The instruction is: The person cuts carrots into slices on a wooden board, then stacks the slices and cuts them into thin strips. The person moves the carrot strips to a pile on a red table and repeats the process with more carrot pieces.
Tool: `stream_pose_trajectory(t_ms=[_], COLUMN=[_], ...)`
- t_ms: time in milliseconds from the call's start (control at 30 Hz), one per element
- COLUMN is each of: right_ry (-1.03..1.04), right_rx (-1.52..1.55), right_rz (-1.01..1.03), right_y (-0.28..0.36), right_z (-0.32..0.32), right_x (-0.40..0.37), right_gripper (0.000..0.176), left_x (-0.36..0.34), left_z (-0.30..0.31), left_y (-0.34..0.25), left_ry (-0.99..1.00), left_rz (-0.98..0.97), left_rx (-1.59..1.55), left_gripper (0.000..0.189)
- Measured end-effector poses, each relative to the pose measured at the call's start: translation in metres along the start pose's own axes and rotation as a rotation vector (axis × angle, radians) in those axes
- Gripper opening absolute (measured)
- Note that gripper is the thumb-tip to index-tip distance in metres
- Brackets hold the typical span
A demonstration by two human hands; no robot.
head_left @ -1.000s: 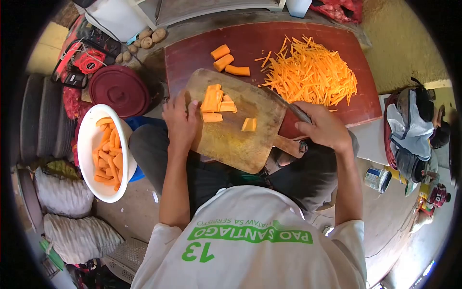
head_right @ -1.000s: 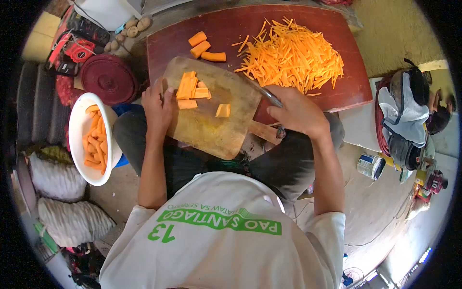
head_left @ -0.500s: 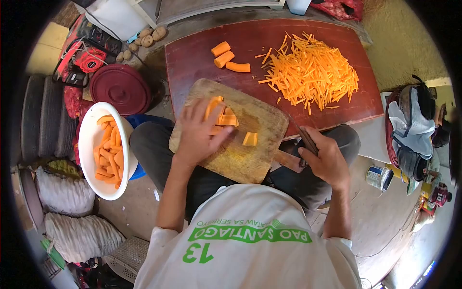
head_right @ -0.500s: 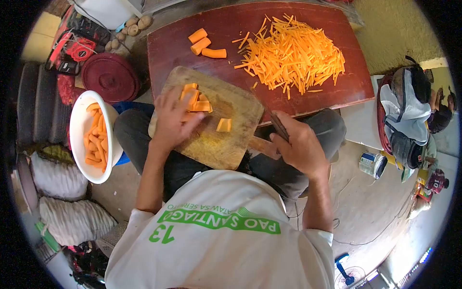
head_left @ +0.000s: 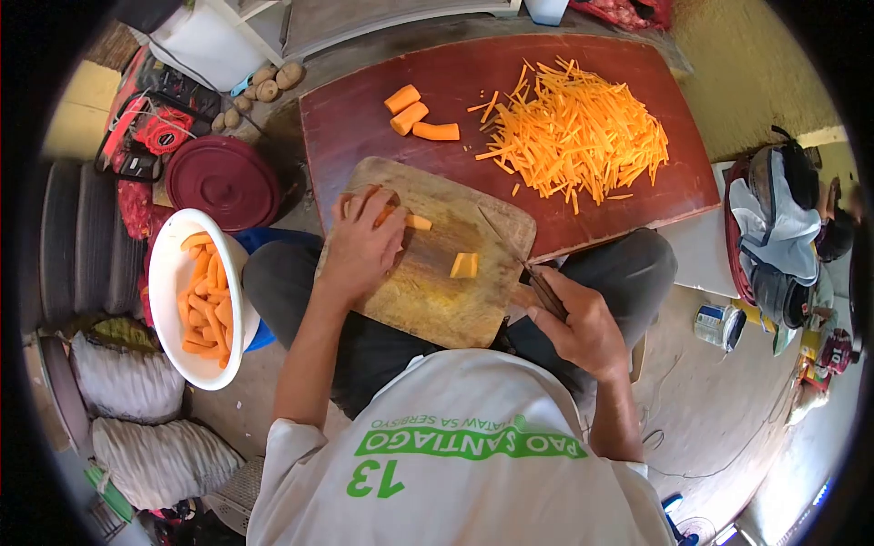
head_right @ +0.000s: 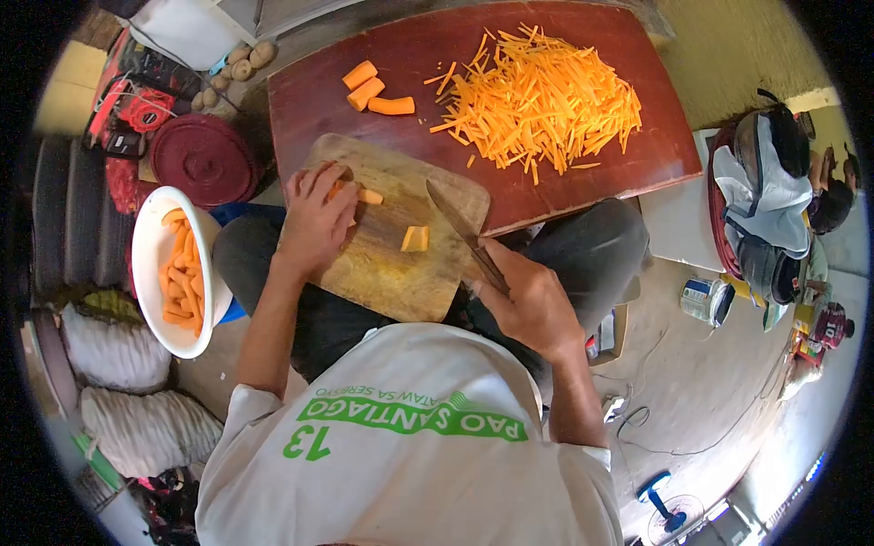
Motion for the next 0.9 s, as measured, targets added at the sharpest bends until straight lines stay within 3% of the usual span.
stream_pose_trajectory(t_ms=[167, 267, 433, 633, 900], right_ry=[0.059, 0.053, 0.277, 0.287, 0.261], right_rx=[-0.070, -0.004, 0.050, -0.088, -0.196], right_rz=[0.034, 0.155, 0.097, 0.082, 0.067], right_y=[0.005, 0.006, -0.001, -0.006, -0.001], right_z=[0.000, -0.001, 0.001, 0.007, 0.022], right_x=[-0.016, -0.023, -0.030, -0.026, 0.001], right_gripper=[0.055, 0.056, 0.056, 0.054, 0.052], left_x=[0.001, 0.010, 0.009, 0.008, -0.007], left_z=[0.007, 0.012, 0.012, 0.003, 0.014], left_y=[-0.009, -0.025, -0.017, -0.011, 0.005], left_ry=[-0.060, -0.031, 0.003, -0.063, 0.020], left_rz=[0.015, -0.023, 0.017, 0.100, 0.088], left_rx=[-0.003, 0.017, 0.172, -0.075, -0.193], left_gripper=[0.029, 0.027, 0.025, 0.025, 0.034])
Point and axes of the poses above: each hand's wrist, its own x-axis towards the middle knuckle, its own z-axis out of the back of the hand, y = z × x, the point moved 6 cm from there along x, towards the middle knuckle, and after that the axes turned 10 degrees about -x, right-handed, at the moved point
